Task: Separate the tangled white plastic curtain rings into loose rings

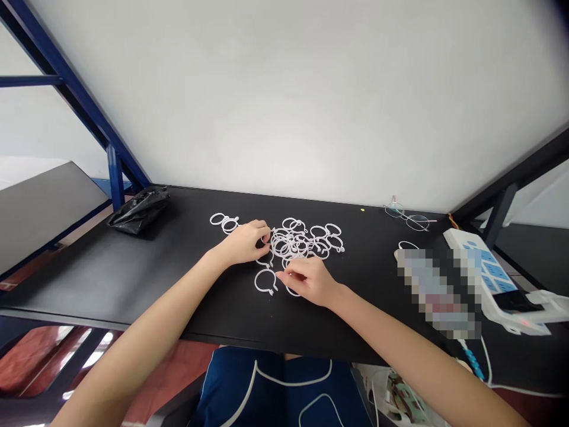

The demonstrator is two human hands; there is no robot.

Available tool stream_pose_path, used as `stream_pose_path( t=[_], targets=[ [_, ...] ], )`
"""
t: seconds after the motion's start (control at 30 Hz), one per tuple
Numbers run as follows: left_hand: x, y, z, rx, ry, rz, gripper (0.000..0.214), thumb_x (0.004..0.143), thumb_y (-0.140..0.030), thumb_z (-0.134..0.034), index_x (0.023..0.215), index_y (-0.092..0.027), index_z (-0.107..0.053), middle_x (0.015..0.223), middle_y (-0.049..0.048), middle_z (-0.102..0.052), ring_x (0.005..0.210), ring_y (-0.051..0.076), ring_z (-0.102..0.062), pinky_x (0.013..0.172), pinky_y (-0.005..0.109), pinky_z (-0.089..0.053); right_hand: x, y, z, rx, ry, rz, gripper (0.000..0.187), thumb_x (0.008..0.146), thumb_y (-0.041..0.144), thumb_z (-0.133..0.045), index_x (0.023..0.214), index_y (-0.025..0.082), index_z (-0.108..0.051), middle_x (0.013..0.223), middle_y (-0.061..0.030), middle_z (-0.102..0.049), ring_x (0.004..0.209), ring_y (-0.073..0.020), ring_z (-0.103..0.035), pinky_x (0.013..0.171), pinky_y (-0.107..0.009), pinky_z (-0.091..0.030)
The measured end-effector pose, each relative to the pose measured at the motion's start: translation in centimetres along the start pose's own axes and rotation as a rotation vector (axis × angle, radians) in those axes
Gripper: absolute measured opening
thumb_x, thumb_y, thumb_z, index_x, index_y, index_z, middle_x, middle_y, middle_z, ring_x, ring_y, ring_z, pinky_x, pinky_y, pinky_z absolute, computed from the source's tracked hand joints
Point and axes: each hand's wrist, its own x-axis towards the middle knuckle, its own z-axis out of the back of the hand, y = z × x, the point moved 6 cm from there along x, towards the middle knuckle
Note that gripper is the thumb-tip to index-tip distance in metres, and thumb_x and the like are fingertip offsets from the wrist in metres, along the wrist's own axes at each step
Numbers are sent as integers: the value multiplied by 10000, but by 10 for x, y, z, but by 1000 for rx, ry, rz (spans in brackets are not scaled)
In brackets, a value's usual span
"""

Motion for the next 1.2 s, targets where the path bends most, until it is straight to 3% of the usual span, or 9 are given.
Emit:
stream_pose_path(
  t=[0.27, 0.43, 0.53, 0.6, 0.67, 0.8, 1.0, 1.2],
  targets=[
    [1, -3, -1, -18, -11, -28, 208, 855, -264, -577, 694, -183, -474, 745, 9, -543, 746, 157, -512, 618, 256, -379, 0, -3, -3, -18, 35, -36, 358, 932, 329, -533, 605, 184, -528, 499, 43, -476, 459, -74, -414, 483, -210, -363],
    [1, -3, -1, -12, -33, -78, 212, 881, -286, -559, 702, -181, -514, 732, 20, -568, 765, 169, -525, 631, 265, -384, 1, -3, -2, -129, 59, -31, 279, 897, 426, -578, 766, 184, -623, 602, 11, -570, 506, -100, -480, 496, -229, -415],
    [0, -1, -3, -13, -30, -48, 152, 873, -284, -565, 765, -178, -553, 775, 22, -575, 736, 160, -529, 609, 259, -378, 5, 6, -4, -283, 149, 76, 326, 874, 449, -606, 1040, 174, -660, 963, -103, -680, 821, -194, -617, 688, -310, -515],
    [0, 1, -4, -24, -21, -25, 126, 879, -262, -551, 789, -175, -566, 797, 24, -578, 720, 153, -530, 607, 258, -382, 5, 14, -10, -354, 273, 163, 428, 877, 450, -604, 1212, 184, -610, 1306, -168, -564, 1169, -283, -529, 935, -439, -471],
    [0, 2, -5, -35, -17, -19, 128, 893, -251, -532, 798, -174, -571, 813, 24, -584, 729, 152, -537, 624, 259, -394, 3, 18, -18, -378, 397, 196, 458, 884, 470, -589, 1247, 190, -596, 1460, -174, -424, 1344, -316, -373, 1077, -524, -343],
    [1, 2, -5, -19, -13, -50, 142, 917, -266, -509, 829, -177, -577, 840, 27, -598, 753, 156, -550, 662, 265, -414, -1, 12, -25, -379, 499, 139, 360, 907, 439, -564, 1129, 173, -664, 1449, -170, -447, 1380, -318, -340, 1130, -545, -271],
    [1, 4, -6, 23, -11, -35, 136, 921, -305, -527, 887, -179, -568, 888, 38, -621, 808, 178, -577, 709, 285, -445, -1, -4, -17, -299, 347, 78, 192, 909, 176, -522, 1007, 195, -687, 1200, -113, -642, 1207, -254, -525, 1072, -512, -381],
    [0, 9, -7, -4, -28, 4, 166, 915, -335, -532, 983, -188, -567, 1001, 58, -619, 920, 206, -591, 770, 311, -476, -1, -7, -17, -248, 288, 56, 190, 869, 86, -494, 896, 187, -652, 1132, -101, -662, 1164, -246, -541, 1009, -478, -440]
  ],
)
